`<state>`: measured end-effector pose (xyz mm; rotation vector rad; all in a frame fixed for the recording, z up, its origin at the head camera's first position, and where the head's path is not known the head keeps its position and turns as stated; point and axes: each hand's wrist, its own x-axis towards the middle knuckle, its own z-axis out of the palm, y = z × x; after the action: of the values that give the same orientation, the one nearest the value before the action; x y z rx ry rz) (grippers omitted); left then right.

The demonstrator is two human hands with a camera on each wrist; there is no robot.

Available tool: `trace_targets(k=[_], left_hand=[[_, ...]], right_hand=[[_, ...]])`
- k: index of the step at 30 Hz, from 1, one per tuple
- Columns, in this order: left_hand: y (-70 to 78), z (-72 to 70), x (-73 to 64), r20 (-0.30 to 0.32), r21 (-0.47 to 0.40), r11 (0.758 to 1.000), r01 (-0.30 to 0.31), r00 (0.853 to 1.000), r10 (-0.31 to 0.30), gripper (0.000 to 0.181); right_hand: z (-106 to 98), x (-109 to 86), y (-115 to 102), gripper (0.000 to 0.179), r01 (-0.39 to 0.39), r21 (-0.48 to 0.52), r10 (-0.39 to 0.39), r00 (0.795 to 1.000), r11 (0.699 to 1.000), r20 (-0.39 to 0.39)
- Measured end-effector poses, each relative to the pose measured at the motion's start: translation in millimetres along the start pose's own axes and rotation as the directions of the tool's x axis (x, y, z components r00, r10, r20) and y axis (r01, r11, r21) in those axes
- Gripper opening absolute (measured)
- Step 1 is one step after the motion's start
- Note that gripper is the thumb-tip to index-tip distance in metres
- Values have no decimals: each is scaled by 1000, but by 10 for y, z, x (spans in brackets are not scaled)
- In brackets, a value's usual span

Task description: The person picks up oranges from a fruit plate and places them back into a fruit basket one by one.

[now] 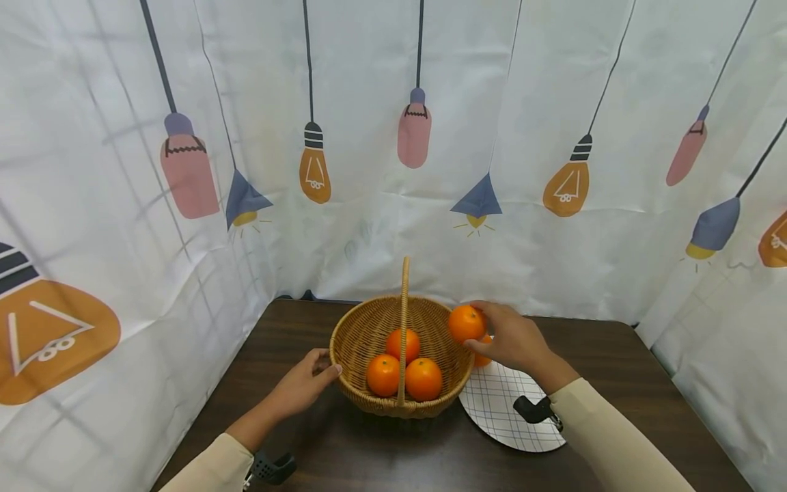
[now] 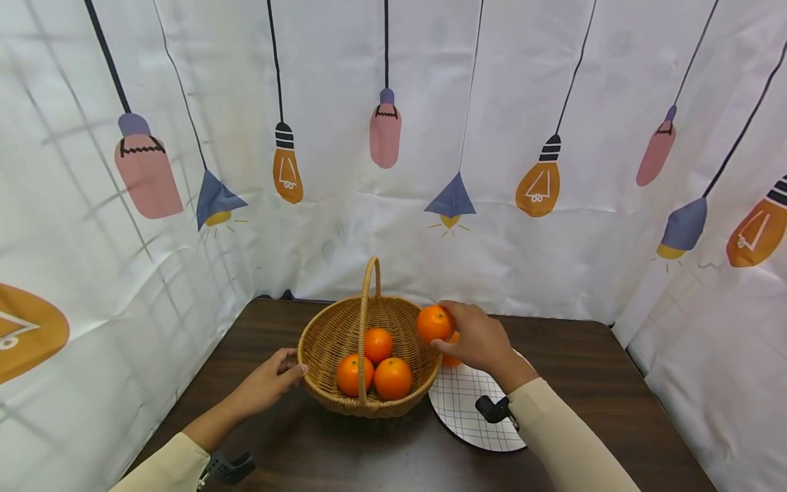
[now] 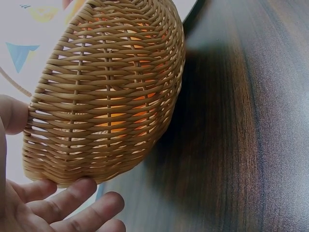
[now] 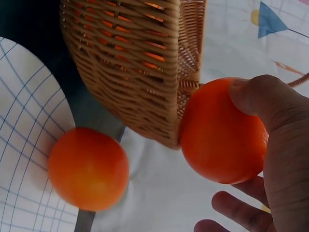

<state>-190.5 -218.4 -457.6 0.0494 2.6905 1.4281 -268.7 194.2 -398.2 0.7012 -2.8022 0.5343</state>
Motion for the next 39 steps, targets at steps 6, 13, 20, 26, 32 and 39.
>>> trace_targets(k=[6,13,20,26,32,39], left_hand=[[-4,-2,-10,-6,10,1000,7,1000,-7,59],[-2,3,-8,1,-8,1000,6,1000,-6,59],[-30,6,6,5,-13,1000,3,1000,-3,66],[-34,4,7,12,-30,1000,9,1000,-8,66],[-24,3,1,14,-23,1000,18,1000,-18,63],[-9,7,-1,11,-27,999,27,1000,-26,61]], right_hand=[[55,43,-75,77,12,26,-13,999,1000,29],[98,63,-111,79,13,-12,-13,999,1000,49],[125,49,-67,78,2,-15,-1,998,1000,61],[168,-1,80,78,-19,-24,21,998,1000,65],[208,-60,236,80,-61,5,60,996,998,72],[255,-98,395,86,-112,19,110,991,994,76]])
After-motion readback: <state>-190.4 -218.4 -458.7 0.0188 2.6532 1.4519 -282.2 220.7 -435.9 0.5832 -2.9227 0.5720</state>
